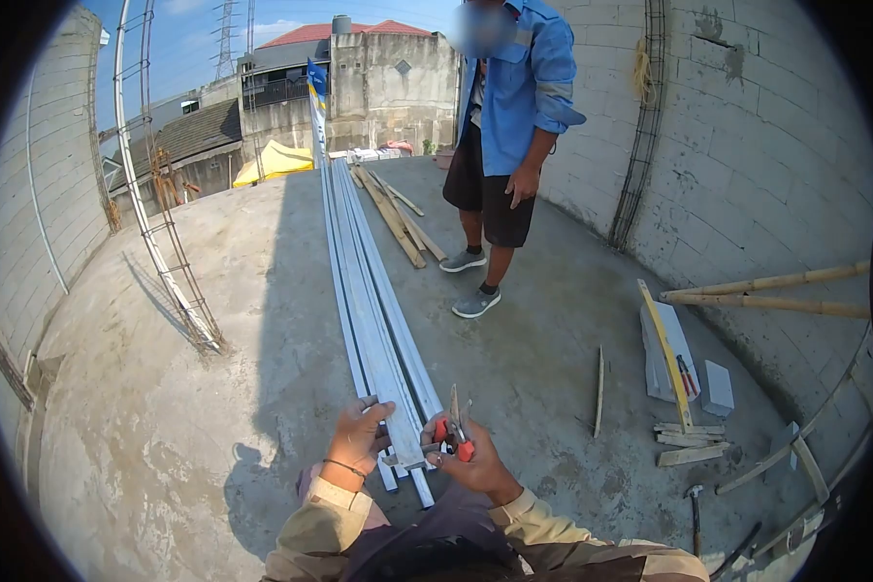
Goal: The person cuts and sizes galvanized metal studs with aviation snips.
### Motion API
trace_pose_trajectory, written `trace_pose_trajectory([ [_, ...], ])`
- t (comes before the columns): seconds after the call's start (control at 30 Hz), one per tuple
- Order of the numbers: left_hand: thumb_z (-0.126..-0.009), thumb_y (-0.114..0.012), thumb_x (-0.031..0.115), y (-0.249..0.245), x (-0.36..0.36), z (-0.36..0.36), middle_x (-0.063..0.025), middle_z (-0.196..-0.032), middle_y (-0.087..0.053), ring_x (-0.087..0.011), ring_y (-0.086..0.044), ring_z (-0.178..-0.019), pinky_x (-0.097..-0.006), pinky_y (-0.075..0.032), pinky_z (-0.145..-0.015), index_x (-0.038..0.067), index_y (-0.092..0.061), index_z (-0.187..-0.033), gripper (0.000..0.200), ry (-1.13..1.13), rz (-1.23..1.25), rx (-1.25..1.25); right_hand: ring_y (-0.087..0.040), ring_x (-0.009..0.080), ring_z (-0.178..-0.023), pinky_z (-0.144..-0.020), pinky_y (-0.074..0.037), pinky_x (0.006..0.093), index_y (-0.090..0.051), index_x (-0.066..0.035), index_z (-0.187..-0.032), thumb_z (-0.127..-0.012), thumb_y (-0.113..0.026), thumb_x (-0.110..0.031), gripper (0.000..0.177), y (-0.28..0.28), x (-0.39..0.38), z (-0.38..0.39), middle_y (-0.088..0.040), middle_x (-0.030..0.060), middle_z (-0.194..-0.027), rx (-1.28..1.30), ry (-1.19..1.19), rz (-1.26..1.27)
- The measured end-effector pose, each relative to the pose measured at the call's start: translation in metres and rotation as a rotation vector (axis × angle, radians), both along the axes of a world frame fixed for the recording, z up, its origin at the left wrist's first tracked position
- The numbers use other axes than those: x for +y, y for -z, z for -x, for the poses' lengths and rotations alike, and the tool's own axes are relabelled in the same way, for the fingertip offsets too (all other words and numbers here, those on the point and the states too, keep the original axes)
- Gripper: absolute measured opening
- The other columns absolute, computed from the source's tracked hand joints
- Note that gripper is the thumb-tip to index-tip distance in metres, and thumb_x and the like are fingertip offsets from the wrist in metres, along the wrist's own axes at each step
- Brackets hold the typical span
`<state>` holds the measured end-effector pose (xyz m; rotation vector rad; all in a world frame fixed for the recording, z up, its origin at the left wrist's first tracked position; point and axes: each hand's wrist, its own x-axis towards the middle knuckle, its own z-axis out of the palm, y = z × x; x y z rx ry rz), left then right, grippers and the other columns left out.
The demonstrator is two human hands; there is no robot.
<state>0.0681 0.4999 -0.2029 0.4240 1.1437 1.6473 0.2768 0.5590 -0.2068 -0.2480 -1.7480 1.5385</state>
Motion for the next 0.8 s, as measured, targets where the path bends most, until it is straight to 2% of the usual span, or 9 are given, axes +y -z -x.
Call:
trace_pose_trajectory([
  [0.1, -0.089, -0.073, 0.013, 0.008, 0.000, -0.002, -0.0142, -0.109, -0.067, -0.0253, -0.071, -0.086, -0.0378, -0.061, -0.074, -0.008, -0.053, -0.130, 0.051, 0.001, 0.046, 0.025, -0.058, 0.0111, -0.094, -0.086, -0.049, 0.0280, -0.058, -0.001, -0.119, -0.087, -0.074, -0.005, 0.036, -0.002, 0.001, -0.003, -0.061, 0.0024, -0.100, 0.033, -0.107, 0.176],
  [0.23, -0.089, -0.073, 0.011, 0.032, 0.004, -0.007, -0.0135, -0.109, -0.067, -0.0234, -0.070, -0.093, -0.0374, -0.061, -0.080, -0.009, -0.052, -0.133, 0.053, 0.017, 0.052, -0.033, -0.058, 0.0106, -0.092, -0.083, -0.050, 0.0276, -0.058, 0.001, -0.114, -0.090, -0.075, -0.010, 0.031, -0.007, 0.002, -0.004, -0.061, 0.0030, -0.098, -0.173, -0.076, 0.348],
  [0.27, -0.092, -0.069, 0.013, 0.038, 0.006, -0.009, -0.0093, -0.105, -0.069, -0.0218, -0.071, -0.091, -0.0376, -0.060, -0.081, -0.001, -0.062, -0.117, 0.030, 0.019, 0.067, 0.002, -0.058, 0.0109, -0.091, -0.082, -0.050, 0.0277, -0.058, 0.001, -0.113, -0.090, -0.075, -0.012, 0.030, -0.006, 0.005, -0.001, -0.061, 0.0035, -0.098, -0.251, -0.031, 0.348],
  [0.3, -0.093, -0.068, 0.014, 0.038, 0.005, -0.012, -0.0099, -0.106, -0.069, -0.0223, -0.070, -0.091, -0.0378, -0.060, -0.081, -0.001, -0.062, -0.117, 0.029, 0.060, 0.058, -0.005, -0.058, 0.0111, -0.090, -0.081, -0.050, 0.0278, -0.059, 0.001, -0.111, -0.091, -0.076, -0.013, 0.030, 0.000, 0.005, 0.001, -0.062, 0.0039, -0.098, -0.336, 0.008, 0.355],
  [0.33, -0.089, -0.071, 0.006, 0.042, 0.006, -0.011, -0.0163, -0.110, -0.065, -0.0265, -0.071, -0.090, -0.0385, -0.062, -0.074, -0.013, -0.046, -0.135, 0.056, 0.051, 0.066, -0.047, -0.058, 0.0111, -0.089, -0.080, -0.050, 0.0278, -0.059, 0.001, -0.110, -0.090, -0.076, -0.014, 0.030, 0.003, 0.006, 0.002, -0.062, 0.0042, -0.098, -0.361, 0.033, 0.344],
  [0.4, -0.089, -0.071, 0.006, 0.047, 0.007, -0.012, -0.0172, -0.110, -0.066, -0.0271, -0.071, -0.090, -0.0391, -0.062, -0.075, -0.014, -0.046, -0.135, 0.056, 0.050, 0.053, -0.066, -0.058, 0.0111, -0.088, -0.079, -0.050, 0.0279, -0.060, 0.001, -0.110, -0.090, -0.077, -0.015, 0.030, 0.009, 0.008, 0.003, -0.063, 0.0044, -0.098, -0.409, 0.058, 0.349],
  [0.5, -0.088, -0.071, 0.006, 0.057, 0.009, -0.013, -0.0172, -0.109, -0.067, -0.0264, -0.071, -0.091, -0.0391, -0.062, -0.076, -0.013, -0.048, -0.134, 0.054, 0.065, 0.038, -0.057, -0.058, 0.0133, -0.085, -0.077, -0.050, 0.0307, -0.060, 0.002, -0.108, -0.086, -0.081, -0.019, 0.037, 0.008, 0.021, 0.002, -0.063, 0.0060, -0.097, -0.479, 0.018, 0.272],
  [0.57, -0.088, -0.072, 0.006, 0.061, 0.009, -0.014, -0.0170, -0.109, -0.067, -0.0260, -0.072, -0.092, -0.0392, -0.062, -0.077, -0.012, -0.050, -0.132, 0.052, 0.066, 0.044, -0.068, -0.059, 0.0172, -0.084, -0.076, -0.049, 0.0342, -0.059, 0.003, -0.108, -0.080, -0.086, -0.026, 0.048, 0.002, 0.024, 0.001, -0.063, 0.0094, -0.094, -0.702, 0.023, 0.060],
  [0.8, -0.087, -0.074, 0.006, 0.047, 0.005, -0.021, -0.0174, -0.108, -0.068, -0.0257, -0.072, -0.093, -0.0396, -0.063, -0.079, -0.012, -0.051, -0.131, 0.053, 0.009, 0.093, -0.022, -0.059, 0.0212, -0.081, -0.075, -0.049, 0.0370, -0.058, 0.002, -0.110, -0.070, -0.093, -0.029, 0.062, -0.001, 0.027, 0.006, -0.061, 0.0113, -0.089, -0.780, -0.027, -0.087],
])
